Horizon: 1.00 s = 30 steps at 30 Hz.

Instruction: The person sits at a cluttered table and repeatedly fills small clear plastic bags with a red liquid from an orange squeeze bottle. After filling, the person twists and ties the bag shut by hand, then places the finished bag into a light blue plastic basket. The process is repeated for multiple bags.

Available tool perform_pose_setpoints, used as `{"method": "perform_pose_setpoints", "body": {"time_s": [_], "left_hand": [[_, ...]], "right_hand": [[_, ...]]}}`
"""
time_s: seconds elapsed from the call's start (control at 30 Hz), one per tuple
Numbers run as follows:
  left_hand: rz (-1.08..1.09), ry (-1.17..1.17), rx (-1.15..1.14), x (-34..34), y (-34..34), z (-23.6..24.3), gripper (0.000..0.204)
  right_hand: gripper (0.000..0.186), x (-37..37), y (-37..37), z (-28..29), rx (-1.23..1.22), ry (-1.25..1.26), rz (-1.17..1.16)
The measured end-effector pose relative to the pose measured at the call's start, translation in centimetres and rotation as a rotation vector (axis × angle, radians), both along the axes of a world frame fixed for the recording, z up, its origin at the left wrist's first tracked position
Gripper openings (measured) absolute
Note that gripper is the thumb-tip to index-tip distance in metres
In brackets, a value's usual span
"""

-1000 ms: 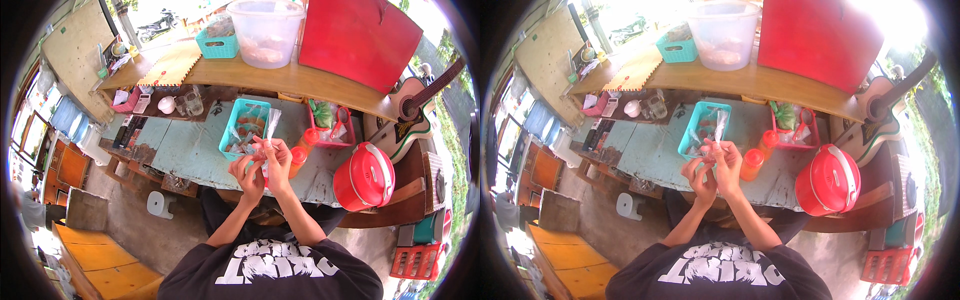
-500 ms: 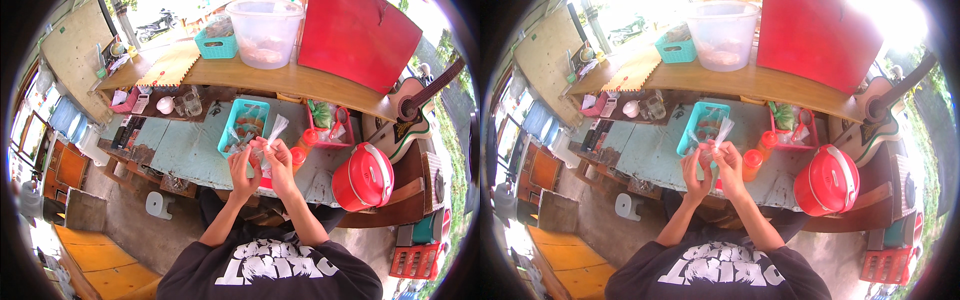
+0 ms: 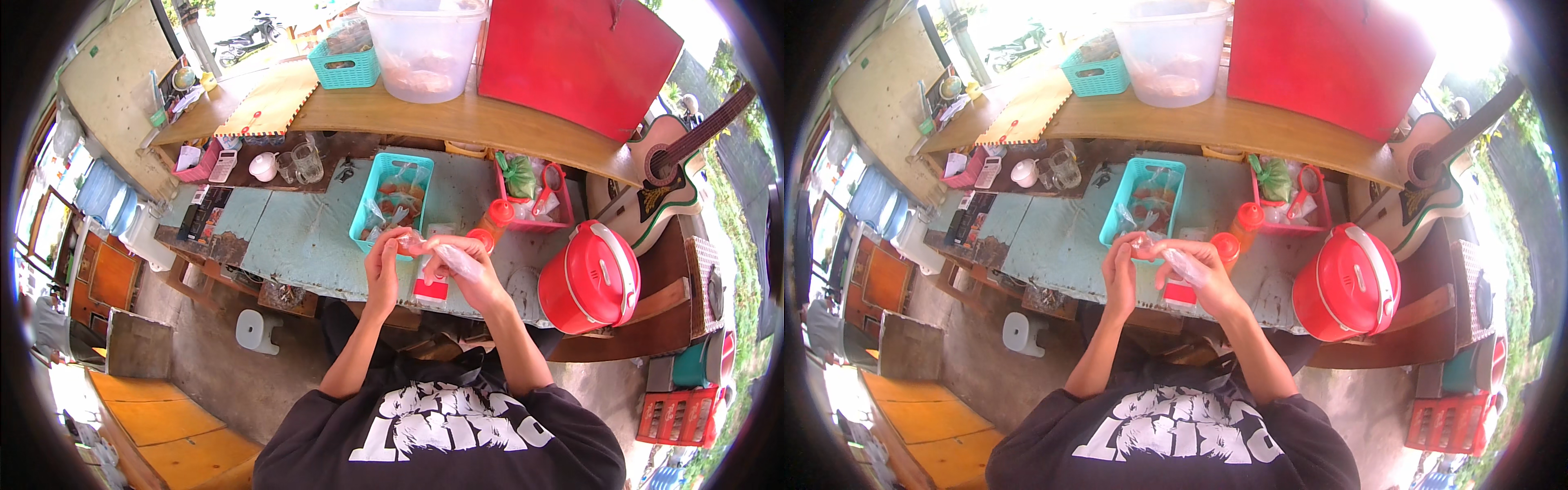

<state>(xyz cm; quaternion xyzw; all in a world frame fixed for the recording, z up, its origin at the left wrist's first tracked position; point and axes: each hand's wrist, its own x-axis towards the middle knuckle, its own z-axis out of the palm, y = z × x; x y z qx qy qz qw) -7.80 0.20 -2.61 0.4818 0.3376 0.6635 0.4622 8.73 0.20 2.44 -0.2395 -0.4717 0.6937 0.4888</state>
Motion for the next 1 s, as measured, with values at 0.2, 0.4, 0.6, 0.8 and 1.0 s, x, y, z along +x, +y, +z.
{"method": "perform_pose_setpoints", "body": {"time_s": [0.2,0.4,0.6,0.8,1.0], "left_hand": [[-0.086,0.016,0.000,-1.4,0.6,-0.6,0.035],[-0.078,0.105,-0.069,-2.2,0.2,0.0,0.036],[-0.034,0.310,0.010,-2.5,0.2,0.9,0.032],[-0.024,0.389,0.026,-1.8,0.3,1.1,0.033],[-0.122,0.163,-0.106,-2.3,0.8,0.5,0.032]], "right_hand": [[0.027,1.0,0.3,-0.9,-0.075,0.013,0.093],[0.021,1.3,-0.3,0.4,0.118,-0.252,-0.042],[0.030,1.9,0.2,0.8,0.362,-0.784,-0.107],[0.011,1.4,0.5,-0.4,0.468,-0.765,-0.247],[0.002,0.7,0.1,0.2,0.763,-0.896,-0.330]]}}
